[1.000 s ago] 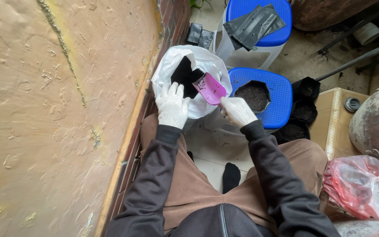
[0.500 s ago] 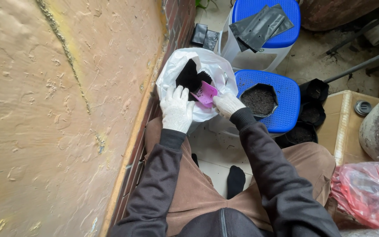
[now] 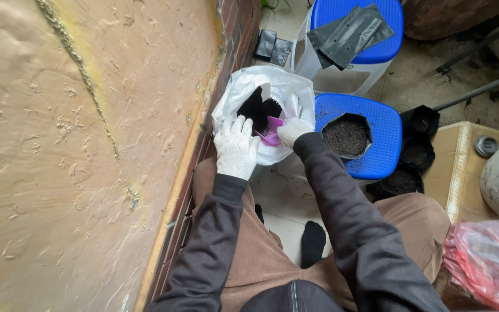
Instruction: The person scoops soil from a white bag using a pink scoop and pours it into a black plant pot placed on a blue stool. The person repeats this action to fill the pot with soil.
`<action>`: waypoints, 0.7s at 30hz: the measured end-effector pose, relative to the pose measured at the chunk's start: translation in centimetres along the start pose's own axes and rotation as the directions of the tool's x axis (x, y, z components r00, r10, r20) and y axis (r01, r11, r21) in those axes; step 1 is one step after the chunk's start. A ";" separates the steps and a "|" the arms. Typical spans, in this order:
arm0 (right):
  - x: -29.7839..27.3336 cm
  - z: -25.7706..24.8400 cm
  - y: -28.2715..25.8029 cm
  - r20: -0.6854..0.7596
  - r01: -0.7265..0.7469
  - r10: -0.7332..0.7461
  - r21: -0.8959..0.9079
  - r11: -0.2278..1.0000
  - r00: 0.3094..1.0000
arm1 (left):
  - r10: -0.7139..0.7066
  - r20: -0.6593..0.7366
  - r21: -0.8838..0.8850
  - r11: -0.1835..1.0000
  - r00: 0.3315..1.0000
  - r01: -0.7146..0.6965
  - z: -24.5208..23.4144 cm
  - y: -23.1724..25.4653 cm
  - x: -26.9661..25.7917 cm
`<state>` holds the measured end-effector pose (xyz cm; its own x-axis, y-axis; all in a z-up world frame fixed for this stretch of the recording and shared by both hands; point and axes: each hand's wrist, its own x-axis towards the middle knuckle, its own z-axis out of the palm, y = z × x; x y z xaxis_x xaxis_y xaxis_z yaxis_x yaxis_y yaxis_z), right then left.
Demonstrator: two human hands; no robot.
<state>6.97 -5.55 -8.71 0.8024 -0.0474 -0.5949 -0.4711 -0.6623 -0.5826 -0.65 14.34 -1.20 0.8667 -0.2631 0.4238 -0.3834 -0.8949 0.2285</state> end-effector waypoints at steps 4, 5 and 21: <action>0.2 0.8 0.4 -0.010 0.005 -0.005 0.004 1.000 1.000 | 0.006 0.016 -0.002 1.000 1.000 -0.006 -0.1 0.0 0.2; 0.2 0.9 0.5 -0.023 0.012 -0.012 0.007 1.000 1.000 | 0.011 0.007 -0.012 1.000 1.000 -0.011 -0.1 0.0 0.3; 1.0 2.1 1.8 -0.134 0.075 -0.070 0.032 0.997 0.989 | 0.018 -0.017 -0.013 1.000 1.000 -0.019 1.3 -0.4 0.5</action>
<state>6.21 -5.23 -11.49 0.8751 -0.1011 -0.4732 -0.4214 -0.6400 -0.6425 0.35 14.09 -2.21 0.8538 -0.2733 0.4430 -0.4036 -0.8850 0.2319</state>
